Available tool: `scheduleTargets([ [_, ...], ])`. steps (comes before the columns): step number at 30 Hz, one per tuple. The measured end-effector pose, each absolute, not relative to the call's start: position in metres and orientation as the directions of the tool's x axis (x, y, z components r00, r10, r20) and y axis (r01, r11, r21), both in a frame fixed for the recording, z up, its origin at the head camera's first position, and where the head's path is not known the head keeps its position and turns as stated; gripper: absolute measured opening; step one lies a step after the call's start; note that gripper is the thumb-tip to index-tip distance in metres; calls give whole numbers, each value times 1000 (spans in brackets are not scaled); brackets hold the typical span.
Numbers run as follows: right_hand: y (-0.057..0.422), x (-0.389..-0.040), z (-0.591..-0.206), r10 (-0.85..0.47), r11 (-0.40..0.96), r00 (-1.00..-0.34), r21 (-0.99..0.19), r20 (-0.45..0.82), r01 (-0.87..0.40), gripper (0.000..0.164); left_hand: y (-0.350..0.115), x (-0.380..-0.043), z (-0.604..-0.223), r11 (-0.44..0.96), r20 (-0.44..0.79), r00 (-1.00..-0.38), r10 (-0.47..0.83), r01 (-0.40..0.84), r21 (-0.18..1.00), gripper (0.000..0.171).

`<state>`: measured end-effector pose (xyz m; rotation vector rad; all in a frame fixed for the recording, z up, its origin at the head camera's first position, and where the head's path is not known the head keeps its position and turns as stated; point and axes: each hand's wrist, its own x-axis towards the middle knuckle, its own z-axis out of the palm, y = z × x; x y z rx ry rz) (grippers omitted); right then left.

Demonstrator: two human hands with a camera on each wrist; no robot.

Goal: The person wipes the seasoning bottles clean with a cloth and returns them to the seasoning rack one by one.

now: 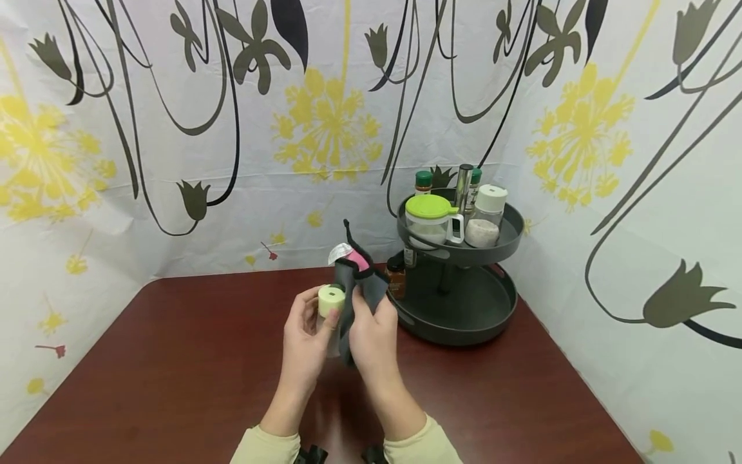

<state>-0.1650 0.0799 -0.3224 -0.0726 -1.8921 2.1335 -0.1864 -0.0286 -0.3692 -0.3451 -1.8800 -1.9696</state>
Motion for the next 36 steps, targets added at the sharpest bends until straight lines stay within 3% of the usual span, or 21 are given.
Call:
scheduleTargets([
  [4,73,-158,-329,249,-91,-952,-974,180,-207,40,-30,-185,-362,-35,452,-881,-137,461,887,44],
  [11,76,-164,-349,240,33,-965,-994,106,-101,33,-36,-187,-351,-51,477,-861,-173,492,869,46],
  [21,83,-165,-312,219,-7,-958,-981,186,-192,36,-33,-187,-349,-37,474,-866,-157,485,874,46],
  [32,86,-171,-345,156,66,-982,-993,103,-94,39,-34,-190,-348,-43,465,-868,-171,478,877,44],
  [36,92,-172,-336,165,35,-976,-990,142,-138,39,-30,-190,-351,-57,452,-880,-147,464,884,44],
])
